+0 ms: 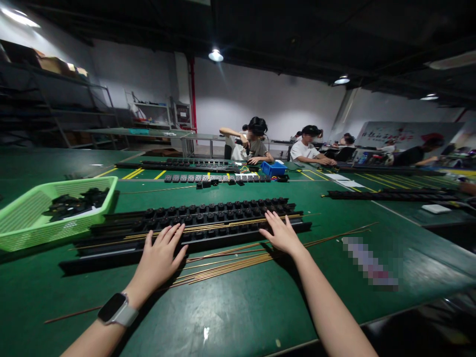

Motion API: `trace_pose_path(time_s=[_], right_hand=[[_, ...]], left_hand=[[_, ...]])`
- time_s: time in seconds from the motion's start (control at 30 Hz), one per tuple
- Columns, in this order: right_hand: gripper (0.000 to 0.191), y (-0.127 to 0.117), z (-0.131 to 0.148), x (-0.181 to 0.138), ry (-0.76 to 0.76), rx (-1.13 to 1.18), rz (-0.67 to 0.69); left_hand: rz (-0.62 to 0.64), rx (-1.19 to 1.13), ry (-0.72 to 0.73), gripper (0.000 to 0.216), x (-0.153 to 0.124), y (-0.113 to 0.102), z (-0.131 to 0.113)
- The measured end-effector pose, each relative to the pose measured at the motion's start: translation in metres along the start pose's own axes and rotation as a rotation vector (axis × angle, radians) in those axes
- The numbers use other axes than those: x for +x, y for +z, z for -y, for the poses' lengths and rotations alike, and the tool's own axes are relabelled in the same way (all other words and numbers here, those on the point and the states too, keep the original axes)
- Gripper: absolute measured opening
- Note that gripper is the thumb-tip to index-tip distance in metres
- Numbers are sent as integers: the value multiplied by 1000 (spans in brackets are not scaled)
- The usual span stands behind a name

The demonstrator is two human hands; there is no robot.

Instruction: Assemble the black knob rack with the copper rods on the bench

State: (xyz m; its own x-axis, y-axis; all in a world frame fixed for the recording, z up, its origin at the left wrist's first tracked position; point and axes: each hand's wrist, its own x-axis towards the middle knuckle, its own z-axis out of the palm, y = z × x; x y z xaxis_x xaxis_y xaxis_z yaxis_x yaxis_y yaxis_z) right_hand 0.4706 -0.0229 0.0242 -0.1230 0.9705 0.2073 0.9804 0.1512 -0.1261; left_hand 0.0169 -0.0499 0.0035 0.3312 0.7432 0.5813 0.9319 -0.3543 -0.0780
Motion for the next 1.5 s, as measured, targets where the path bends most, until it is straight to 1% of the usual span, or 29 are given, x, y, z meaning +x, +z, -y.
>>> trace_pose_path(time_s=[0.27,0.7,0.9,1.0,1.13,1.27,1.33,1.43,1.5], right_hand=[[80,-2,-9,0,65,-9,15],[84,-7,-21,-3,120,12,55],[83,-6,-28,-3,136,13,40],[90,-6,-35,-2,134,13,35],[108,-5,-54,-2,186,18,-34],[121,-1,-76,-4,234,23,-7],[122,0,-82,-4,235,25,13],[116,-2,-80,-4,240,39,63],[114,-5,-74,-4,233,36,38]], left_hand=[[3,-1,0,65,0,-1,-1],[1,-11,-6,64,0,-2,-1],[9,-3,-1,65,0,-2,-1],[6,-11,-3,65,1,-1,-1],[-5,-28,-3,67,1,1,0],[-13,-40,-2,69,0,4,2],[-15,-46,0,69,0,6,2],[-22,-47,5,69,-1,8,4],[-26,-45,10,69,-1,10,5]])
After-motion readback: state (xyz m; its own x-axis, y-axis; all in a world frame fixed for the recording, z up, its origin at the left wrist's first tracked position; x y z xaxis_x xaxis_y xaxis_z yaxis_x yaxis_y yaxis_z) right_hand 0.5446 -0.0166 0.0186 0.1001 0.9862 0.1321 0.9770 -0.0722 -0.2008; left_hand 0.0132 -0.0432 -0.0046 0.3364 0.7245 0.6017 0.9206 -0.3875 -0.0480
